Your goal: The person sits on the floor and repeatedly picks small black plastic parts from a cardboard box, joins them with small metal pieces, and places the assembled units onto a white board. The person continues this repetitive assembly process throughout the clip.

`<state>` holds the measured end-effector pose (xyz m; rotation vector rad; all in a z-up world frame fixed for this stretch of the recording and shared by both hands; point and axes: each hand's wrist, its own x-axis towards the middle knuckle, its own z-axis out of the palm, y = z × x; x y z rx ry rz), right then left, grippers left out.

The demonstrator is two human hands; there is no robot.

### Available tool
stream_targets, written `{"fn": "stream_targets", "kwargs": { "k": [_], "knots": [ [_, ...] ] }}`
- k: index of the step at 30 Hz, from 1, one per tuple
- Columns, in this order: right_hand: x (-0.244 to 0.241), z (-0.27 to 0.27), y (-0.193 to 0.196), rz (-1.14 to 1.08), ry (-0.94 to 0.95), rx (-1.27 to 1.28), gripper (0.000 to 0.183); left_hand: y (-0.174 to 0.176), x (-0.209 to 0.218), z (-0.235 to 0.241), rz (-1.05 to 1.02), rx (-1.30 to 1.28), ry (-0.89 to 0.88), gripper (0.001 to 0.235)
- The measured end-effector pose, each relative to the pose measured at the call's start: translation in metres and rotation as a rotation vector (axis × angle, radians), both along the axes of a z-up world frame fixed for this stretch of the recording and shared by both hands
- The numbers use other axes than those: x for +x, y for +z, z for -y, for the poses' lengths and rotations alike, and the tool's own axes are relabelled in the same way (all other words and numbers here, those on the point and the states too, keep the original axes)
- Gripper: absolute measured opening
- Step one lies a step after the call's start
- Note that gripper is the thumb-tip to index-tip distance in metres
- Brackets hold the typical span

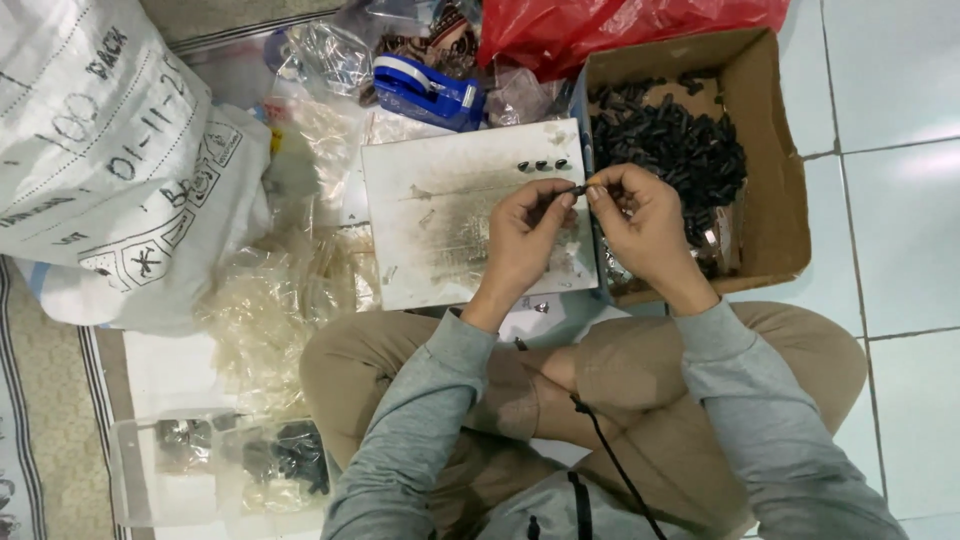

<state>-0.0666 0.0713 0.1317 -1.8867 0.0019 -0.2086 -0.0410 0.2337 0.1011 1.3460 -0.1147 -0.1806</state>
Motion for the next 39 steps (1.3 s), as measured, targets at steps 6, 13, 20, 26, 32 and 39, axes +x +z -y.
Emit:
{"fn": "stream_targets", "kwargs": {
  "k": [6, 13, 20, 26, 32, 39],
  "knots": [
    [-0.003, -0.003, 0.013, 0.009, 0.006, -0.134, 0.008, 0.0, 0.004, -0.004, 0.153, 0.076, 0.0, 0.014],
    [-0.008, -0.002, 0.002, -0.062, -0.047, 0.0, 0.012, 0.002, -0.003, 0.002, 0.089, 0.053, -0.016, 0.013],
    [-0.003, 0.004, -0.002, -0.074, 0.0, 0.102, 0.011, 0.004, -0.004, 0.005, 0.035, -0.029, -0.015, 0.015],
    [0.004, 0.0, 0.013, -0.004, 0.061, -0.015, 0.01, 0.013, -0.004, 0.001, 0.025, -0.015, 0.034, 0.018],
    [0.041, 0.004, 0.012, 0.242, 0.142, -0.348, 0.007, 0.049, 0.02, -0.041, -0.043, 0.411, 0.116, 0.041],
    [0.078, -0.023, -0.035, 0.341, 0.266, -0.647, 0.006, 0.022, 0.03, -0.044, -0.173, 0.709, -0.017, 0.053]
  ]
}}
